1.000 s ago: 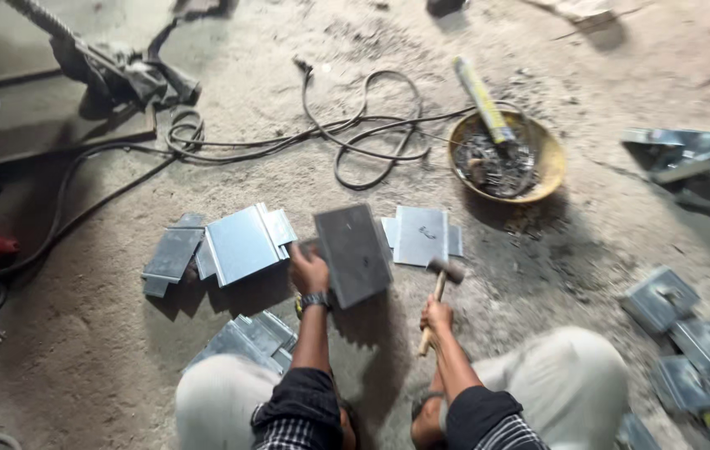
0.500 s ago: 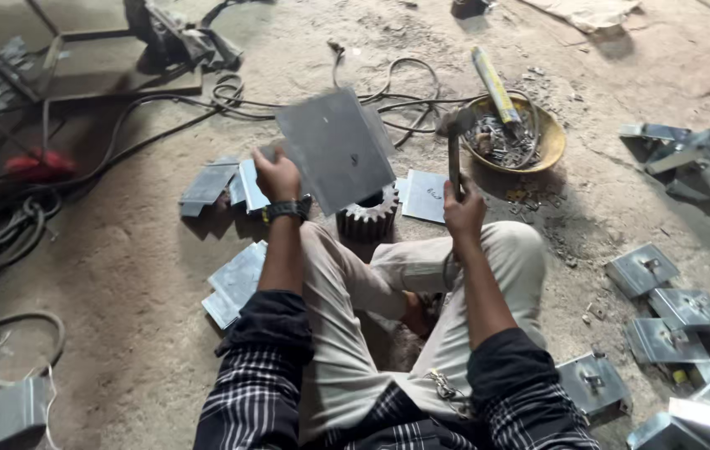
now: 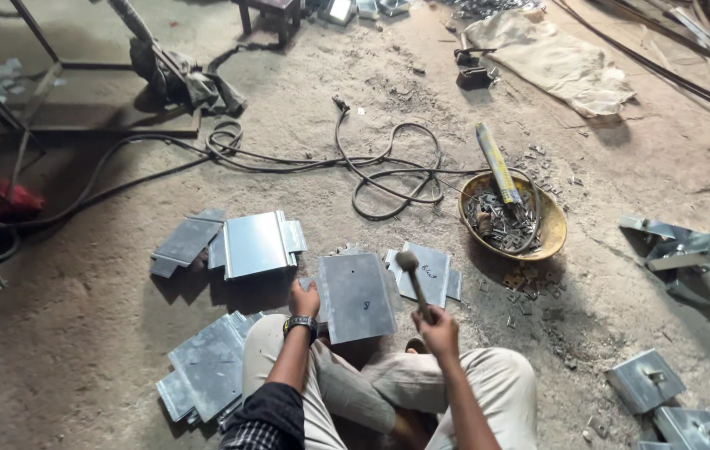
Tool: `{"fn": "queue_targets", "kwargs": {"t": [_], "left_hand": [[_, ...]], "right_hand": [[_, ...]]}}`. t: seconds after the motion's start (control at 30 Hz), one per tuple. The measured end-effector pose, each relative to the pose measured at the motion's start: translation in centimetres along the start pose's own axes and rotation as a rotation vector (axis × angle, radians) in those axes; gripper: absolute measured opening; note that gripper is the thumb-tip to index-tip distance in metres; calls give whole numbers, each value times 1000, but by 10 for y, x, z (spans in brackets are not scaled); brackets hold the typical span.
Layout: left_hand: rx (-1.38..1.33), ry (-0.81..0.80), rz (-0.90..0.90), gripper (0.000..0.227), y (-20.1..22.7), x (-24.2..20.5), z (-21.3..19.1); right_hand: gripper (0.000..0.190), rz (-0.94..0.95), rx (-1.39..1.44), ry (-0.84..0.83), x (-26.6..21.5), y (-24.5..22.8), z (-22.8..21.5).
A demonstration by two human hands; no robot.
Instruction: The person sits on the floor and uses a hammer to strike rectangular metal sheets placed on a gear-shaped anvil. They repeatedly pick up sheets, position them, and hammer them before moving them aside.
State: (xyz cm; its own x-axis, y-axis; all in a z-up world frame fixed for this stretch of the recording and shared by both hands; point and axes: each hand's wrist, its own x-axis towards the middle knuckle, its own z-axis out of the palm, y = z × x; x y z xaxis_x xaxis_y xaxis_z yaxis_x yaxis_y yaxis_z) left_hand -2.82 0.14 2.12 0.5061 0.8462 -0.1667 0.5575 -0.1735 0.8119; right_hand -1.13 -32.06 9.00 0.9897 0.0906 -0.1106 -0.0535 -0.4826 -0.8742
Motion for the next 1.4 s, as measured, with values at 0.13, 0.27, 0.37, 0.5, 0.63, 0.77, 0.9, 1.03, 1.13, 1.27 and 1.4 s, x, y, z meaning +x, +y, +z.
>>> {"fn": "queue_targets", "kwargs": {"t": [0.13, 0.27, 0.37, 0.5, 0.63, 0.77, 0.9, 1.03, 1.13, 1.27, 1.4], "left_hand": [[80, -76, -69, 54, -16, 11, 33], [137, -173, -34, 80, -42, 22, 39], [118, -186, -21, 100, -53, 9, 47], [44, -249, -132, 87, -63, 10, 46], [43, -203, -175, 82, -68, 4, 56], [95, -170, -178, 83, -68, 4, 61], [137, -146, -140, 85, -62, 31, 63], [164, -128, -21, 89, -55, 49, 76], [161, -151, -34, 87, -56, 52, 76], [135, -140, -5, 87, -57, 50, 74], [137, -135, -43, 85, -58, 60, 73]], "right_hand": [[26, 66, -215, -83, 0, 28, 11], [32, 11, 55, -101, 0, 17, 44], [31, 12, 123, -61, 5, -3, 36], [22, -198, 272, 34, 20, -33, 42], [25, -218, 95, 40, 32, -29, 53], [14, 445, 26, -197, 32, -9, 46], [34, 45, 280, 40, 38, 2, 23], [23, -227, 503, 80, 49, 4, 13], [16, -385, 311, 139, 52, -3, 35], [13, 458, -47, -268, 47, -21, 54], [40, 116, 185, -64, 40, -37, 35]]}}
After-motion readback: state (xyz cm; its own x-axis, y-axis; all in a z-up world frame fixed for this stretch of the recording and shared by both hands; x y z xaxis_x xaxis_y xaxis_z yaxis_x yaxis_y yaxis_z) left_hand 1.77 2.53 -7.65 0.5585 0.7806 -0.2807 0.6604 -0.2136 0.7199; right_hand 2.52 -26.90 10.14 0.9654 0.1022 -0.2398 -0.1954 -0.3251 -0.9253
